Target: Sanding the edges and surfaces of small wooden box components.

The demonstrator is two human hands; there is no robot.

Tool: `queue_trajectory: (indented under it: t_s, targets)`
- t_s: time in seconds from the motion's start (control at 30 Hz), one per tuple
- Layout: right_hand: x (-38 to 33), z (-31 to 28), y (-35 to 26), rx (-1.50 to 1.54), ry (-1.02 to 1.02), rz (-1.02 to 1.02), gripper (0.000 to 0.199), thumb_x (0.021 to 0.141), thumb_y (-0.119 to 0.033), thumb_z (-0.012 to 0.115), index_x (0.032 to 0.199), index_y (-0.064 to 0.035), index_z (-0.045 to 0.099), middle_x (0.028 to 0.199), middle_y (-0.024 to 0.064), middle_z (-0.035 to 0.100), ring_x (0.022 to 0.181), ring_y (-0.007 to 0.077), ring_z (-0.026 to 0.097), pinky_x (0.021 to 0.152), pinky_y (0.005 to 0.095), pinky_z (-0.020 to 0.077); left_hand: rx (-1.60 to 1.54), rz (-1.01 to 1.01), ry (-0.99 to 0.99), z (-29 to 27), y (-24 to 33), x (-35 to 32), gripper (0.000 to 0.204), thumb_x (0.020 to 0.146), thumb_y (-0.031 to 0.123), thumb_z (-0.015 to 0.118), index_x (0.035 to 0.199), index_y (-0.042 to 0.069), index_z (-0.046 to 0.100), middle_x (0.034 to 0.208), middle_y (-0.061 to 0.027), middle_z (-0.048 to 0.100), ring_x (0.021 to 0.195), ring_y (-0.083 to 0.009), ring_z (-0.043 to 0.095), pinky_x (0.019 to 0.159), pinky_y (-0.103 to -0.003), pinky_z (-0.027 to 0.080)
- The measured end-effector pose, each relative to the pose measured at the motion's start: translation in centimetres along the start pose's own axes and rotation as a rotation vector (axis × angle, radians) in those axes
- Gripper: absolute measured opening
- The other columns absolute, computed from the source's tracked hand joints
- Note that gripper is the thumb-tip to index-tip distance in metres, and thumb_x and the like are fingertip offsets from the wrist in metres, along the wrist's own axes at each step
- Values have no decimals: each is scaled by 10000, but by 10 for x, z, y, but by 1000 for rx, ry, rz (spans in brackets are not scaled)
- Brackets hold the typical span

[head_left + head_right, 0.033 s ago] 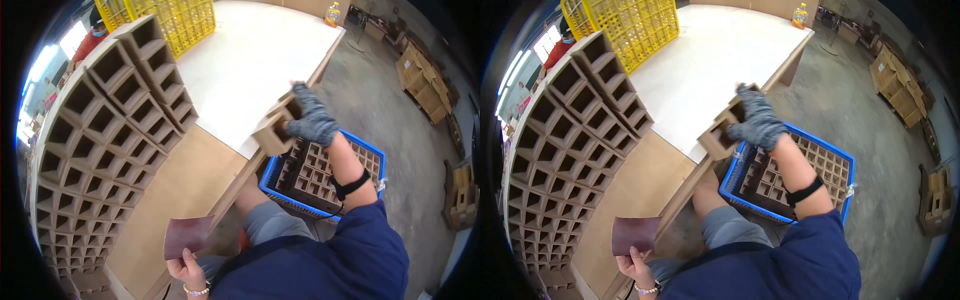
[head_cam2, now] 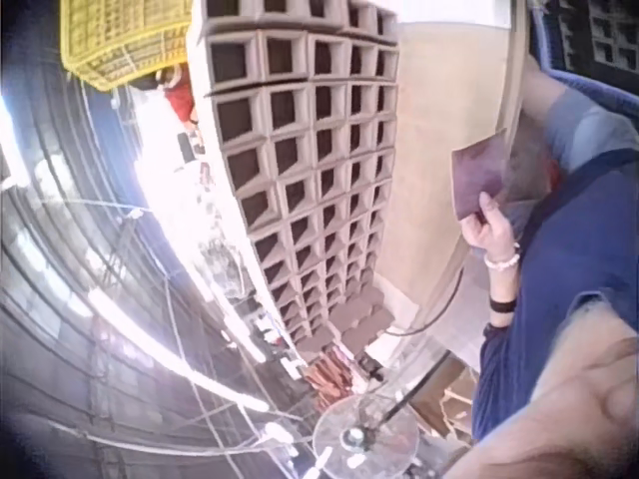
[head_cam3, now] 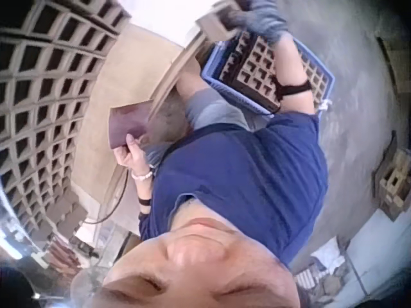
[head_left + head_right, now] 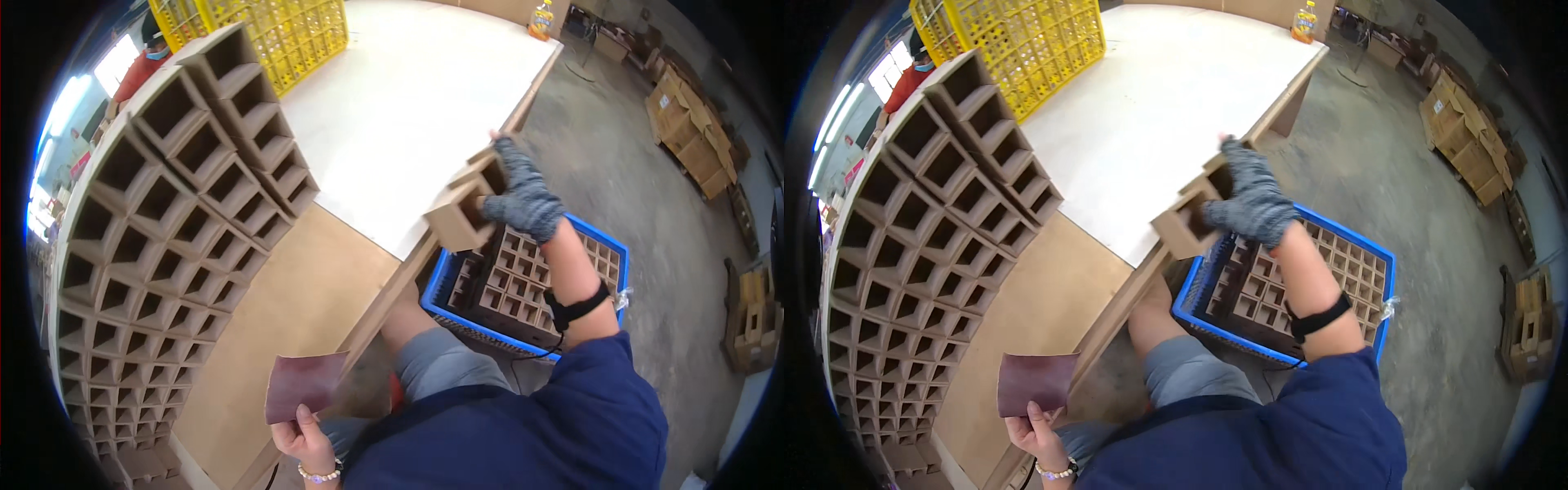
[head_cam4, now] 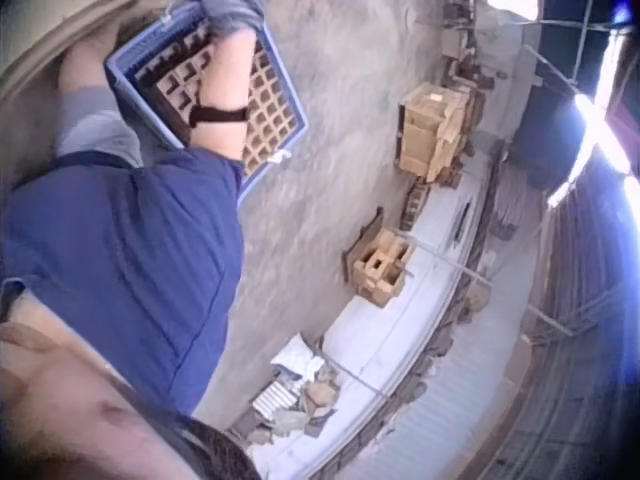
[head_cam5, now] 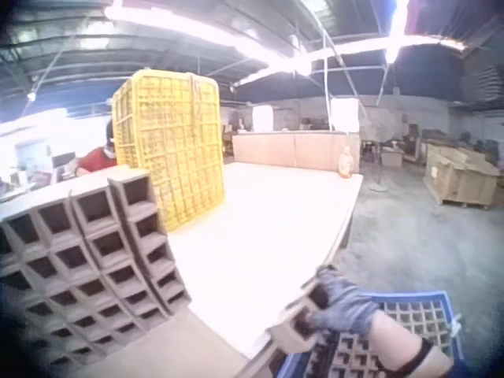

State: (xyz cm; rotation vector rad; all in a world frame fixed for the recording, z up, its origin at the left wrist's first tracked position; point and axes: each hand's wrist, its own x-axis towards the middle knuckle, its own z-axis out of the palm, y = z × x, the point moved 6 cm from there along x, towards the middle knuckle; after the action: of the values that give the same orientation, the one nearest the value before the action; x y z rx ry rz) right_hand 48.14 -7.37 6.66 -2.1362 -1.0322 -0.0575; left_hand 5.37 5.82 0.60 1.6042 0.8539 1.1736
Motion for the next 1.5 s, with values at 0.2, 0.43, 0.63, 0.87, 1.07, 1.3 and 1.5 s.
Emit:
queue_trajectory:
  t_s: [0.2, 0.43, 0.63, 0.87, 1.07, 1.3, 1.5]
  targets:
    - [-52, 24, 108, -306, -183, 178, 939, 550, -298, 702, 1361, -60, 293, 1253, 208, 447, 1191, 349, 396, 1073, 459, 173, 42, -77, -80, 31, -10, 16, 249, 864, 47, 537, 1088, -54, 495, 948, -107, 591, 810, -131, 564, 642, -255, 482]
    - [-96, 152, 191, -404, -552, 363, 829, 560, -350, 706, 1278, -67, 405, 1221, 163, 502, 1172, 298, 445, 1035, 447, 228, 164, -193, -83, 52, -20, 40, 256, 873, 127, 562, 1074, -18, 499, 892, -69, 583, 730, -101, 525, 615, -216, 442]
    - [-107, 230, 250, -482, -631, 372, 545, 681, -270, 633, 1178, -107, 479, 1206, 165, 514, 1161, 305, 462, 992, 421, 293, 254, -242, 43, 64, -29, 47, 226, 897, 226, 536, 1025, 43, 508, 849, -6, 547, 644, -59, 455, 552, -208, 385]
    - [-121, 271, 281, -473, -708, 590, 390, 850, -147, 393, 1238, -131, 437, 1210, 145, 498, 1190, 301, 423, 1029, 485, 248, 325, -363, 163, 62, -29, 43, 338, 854, 313, 596, 1031, 40, 502, 832, -34, 556, 709, -126, 480, 629, -263, 412]
    - [-131, 306, 297, -527, -713, 592, 351, 855, -184, 420, 1200, -151, 482, 1188, 136, 526, 1162, 276, 461, 1032, 506, 223, 506, -376, 174, 34, -38, 40, 442, 869, 329, 569, 1128, -13, 465, 936, -100, 572, 768, -160, 500, 673, -307, 428]
    - [-111, 303, 267, -444, -629, 604, 375, 852, -164, 420, 1223, -153, 472, 1189, 148, 513, 1168, 282, 452, 1031, 525, 217, 381, -364, 216, 51, -29, 44, 461, 878, 318, 555, 1179, -12, 441, 1035, -129, 563, 852, -197, 527, 775, -334, 445]
    - [-137, 318, 313, -567, -713, 695, 399, 900, -210, 301, 1268, -143, 438, 1236, 166, 482, 1209, 285, 416, 1069, 522, 115, 443, -311, 199, 57, -27, 48, 434, 874, 276, 563, 1169, -23, 452, 1038, -138, 563, 860, -207, 525, 790, -350, 439]
